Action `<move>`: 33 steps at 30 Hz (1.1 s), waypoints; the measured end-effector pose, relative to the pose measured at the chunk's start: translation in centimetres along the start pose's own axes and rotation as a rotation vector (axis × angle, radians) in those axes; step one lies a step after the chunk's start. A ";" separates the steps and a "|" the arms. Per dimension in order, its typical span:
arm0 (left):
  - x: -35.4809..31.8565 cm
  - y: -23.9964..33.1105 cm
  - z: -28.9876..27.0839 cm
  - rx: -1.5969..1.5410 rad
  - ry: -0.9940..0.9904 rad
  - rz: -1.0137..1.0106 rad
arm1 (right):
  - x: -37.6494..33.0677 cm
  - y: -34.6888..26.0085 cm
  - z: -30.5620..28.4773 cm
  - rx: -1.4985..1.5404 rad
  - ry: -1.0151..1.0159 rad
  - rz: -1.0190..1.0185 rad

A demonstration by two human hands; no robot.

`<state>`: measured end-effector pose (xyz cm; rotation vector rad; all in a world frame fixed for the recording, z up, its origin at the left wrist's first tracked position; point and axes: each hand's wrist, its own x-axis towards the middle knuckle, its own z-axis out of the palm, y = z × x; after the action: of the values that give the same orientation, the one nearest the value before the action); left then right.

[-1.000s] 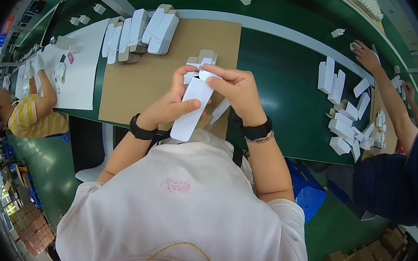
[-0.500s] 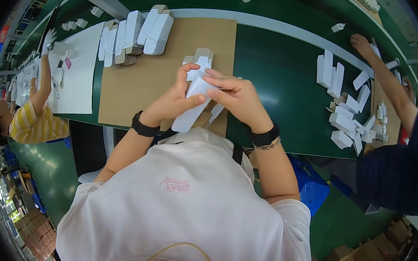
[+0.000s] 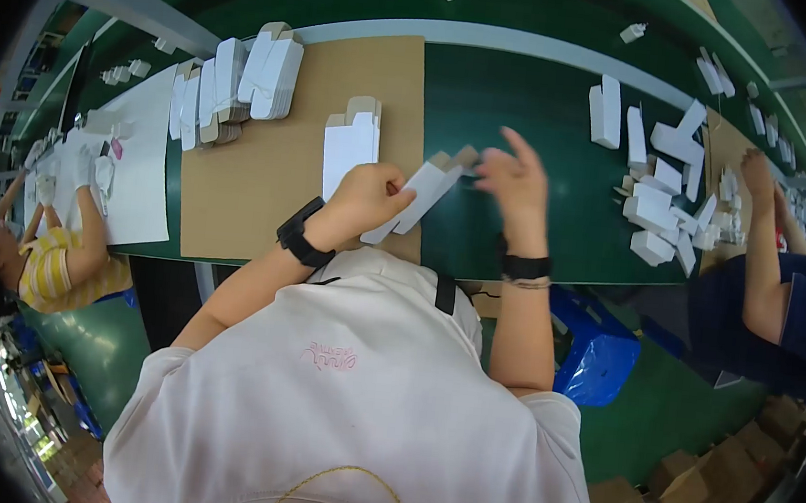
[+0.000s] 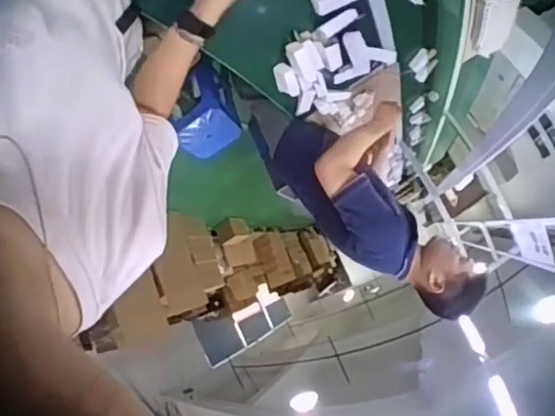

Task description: Folding and assembling small white cardboard boxes on an industrial assembly line.

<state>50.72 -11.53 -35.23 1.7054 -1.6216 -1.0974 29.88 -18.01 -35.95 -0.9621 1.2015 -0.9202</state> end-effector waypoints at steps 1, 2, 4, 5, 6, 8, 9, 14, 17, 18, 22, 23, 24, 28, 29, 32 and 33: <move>-0.5 0.6 -0.4 0.008 -0.013 -0.001 | -0.9 0.3 2.0 -0.122 -0.095 -0.062; -0.7 1.1 -0.7 -0.032 0.033 -0.016 | -1.7 0.3 3.3 -0.345 -0.194 -0.114; -1.0 1.7 -1.0 -0.066 0.078 -0.031 | -2.6 0.8 5.7 -0.377 -0.150 -0.298; -1.1 1.9 -1.2 -0.038 0.147 0.072 | -2.7 0.6 6.5 -0.425 -0.097 -0.307; -1.2 2.0 -1.3 -0.011 0.218 0.176 | -2.6 0.7 6.8 -0.422 -0.097 -0.310; -1.9 2.7 -1.4 -0.024 0.262 0.166 | -2.2 0.6 7.2 -0.419 -0.130 -0.349; -2.1 2.8 -1.4 -0.040 0.302 0.157 | -2.2 0.2 7.3 -0.420 -0.135 -0.354; -2.8 0.6 -1.5 -0.160 0.244 0.155 | -2.0 -0.5 7.2 0.075 -0.284 -0.282; -3.2 1.2 -3.0 -0.572 -0.107 0.004 | -1.8 -1.7 7.5 -0.134 -0.407 -0.243; -3.5 1.0 -2.8 -0.508 -0.019 0.093 | -1.9 -1.5 7.8 -0.137 -0.416 -0.245; -3.5 0.7 -2.5 -0.729 0.080 0.195 | -3.2 -1.0 10.7 0.158 -0.324 -0.364; -3.6 0.8 -2.9 -0.730 0.088 0.198 | -3.6 -1.0 11.2 0.277 -0.269 -0.377; -3.7 0.9 -3.5 -0.726 0.038 0.179 | -3.6 -1.0 11.2 0.275 -0.276 -0.379; -4.1 -0.5 -2.9 -0.815 -0.035 0.128 | -3.7 -0.9 11.1 0.125 -0.338 -0.326; -4.4 -0.5 -2.9 -0.817 -0.034 0.128 | -3.7 -1.0 10.9 0.042 -0.346 -0.292; -4.6 -0.3 -3.1 -0.996 -0.037 -0.093 | -3.2 -1.1 10.0 -0.044 -0.395 -0.197; -4.5 -0.4 -3.0 -0.966 -0.038 -0.072 | -3.1 -1.0 9.8 -0.045 -0.434 -0.135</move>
<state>53.73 -7.54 -33.14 1.0801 -0.7867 -1.5924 39.15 -14.45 -33.00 -1.2178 0.7991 -0.7401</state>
